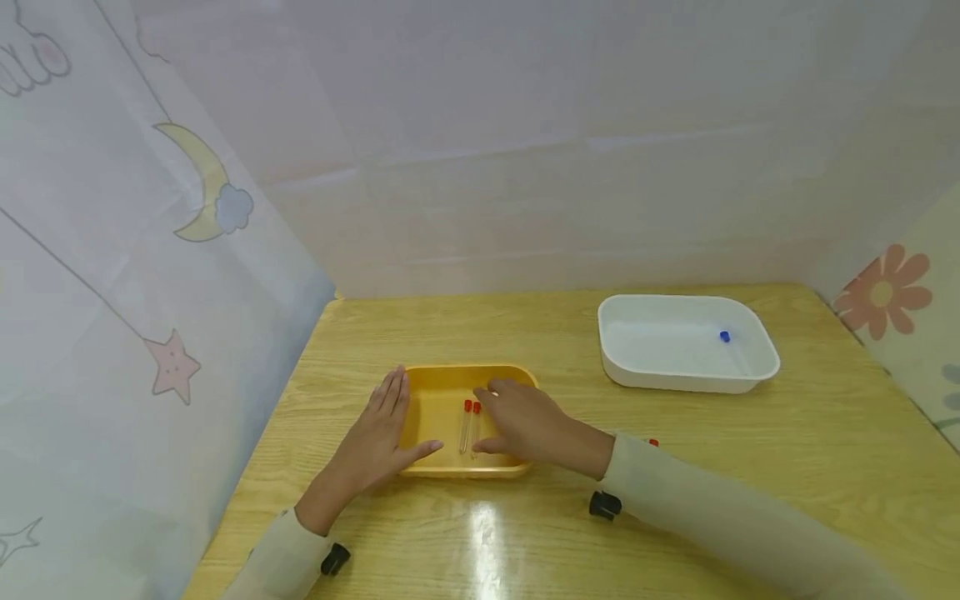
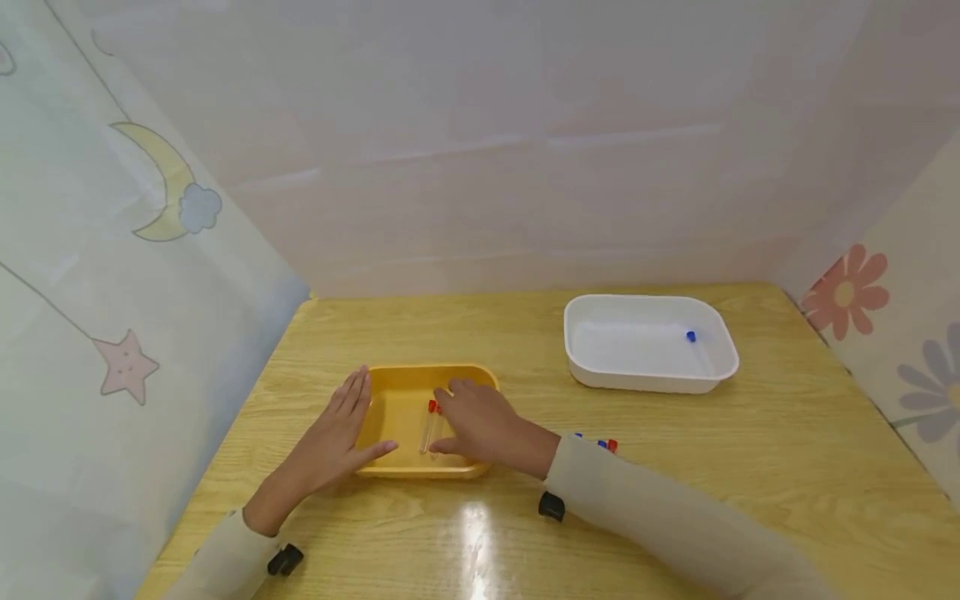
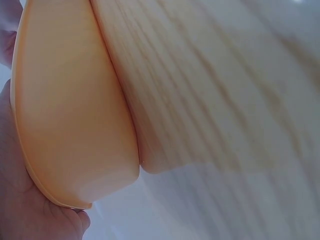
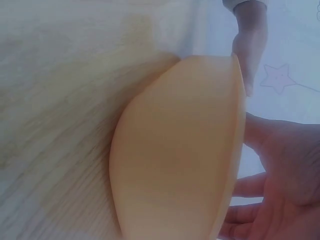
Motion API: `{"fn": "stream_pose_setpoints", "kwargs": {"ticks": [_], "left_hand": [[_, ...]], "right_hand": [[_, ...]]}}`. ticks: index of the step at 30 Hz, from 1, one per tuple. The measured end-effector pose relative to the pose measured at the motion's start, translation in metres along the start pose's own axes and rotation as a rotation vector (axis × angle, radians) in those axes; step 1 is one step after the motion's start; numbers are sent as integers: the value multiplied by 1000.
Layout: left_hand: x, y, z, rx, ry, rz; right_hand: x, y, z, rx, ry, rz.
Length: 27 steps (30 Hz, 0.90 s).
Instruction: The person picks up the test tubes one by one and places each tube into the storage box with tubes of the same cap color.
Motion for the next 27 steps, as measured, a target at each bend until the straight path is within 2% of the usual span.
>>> {"fn": "stream_pose_setpoints", "kwargs": {"ticks": [20,27], "left_hand": [[-2,-1,2,-17,5,-9],[-3,2,4,-2,-4,9]], "right_hand": [[-33,9,5,24,-13,59],[-41,10,7,45,-8,59]]}}
Point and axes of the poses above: each hand's wrist, its own x-axis towards the middle knuckle, its own y-axis out of the back of the hand, z = x × y, the point moved 7 cm from there along x, towards the middle knuckle, and after that the axes turned 13 degrees about -z, right-handed, at the moved point
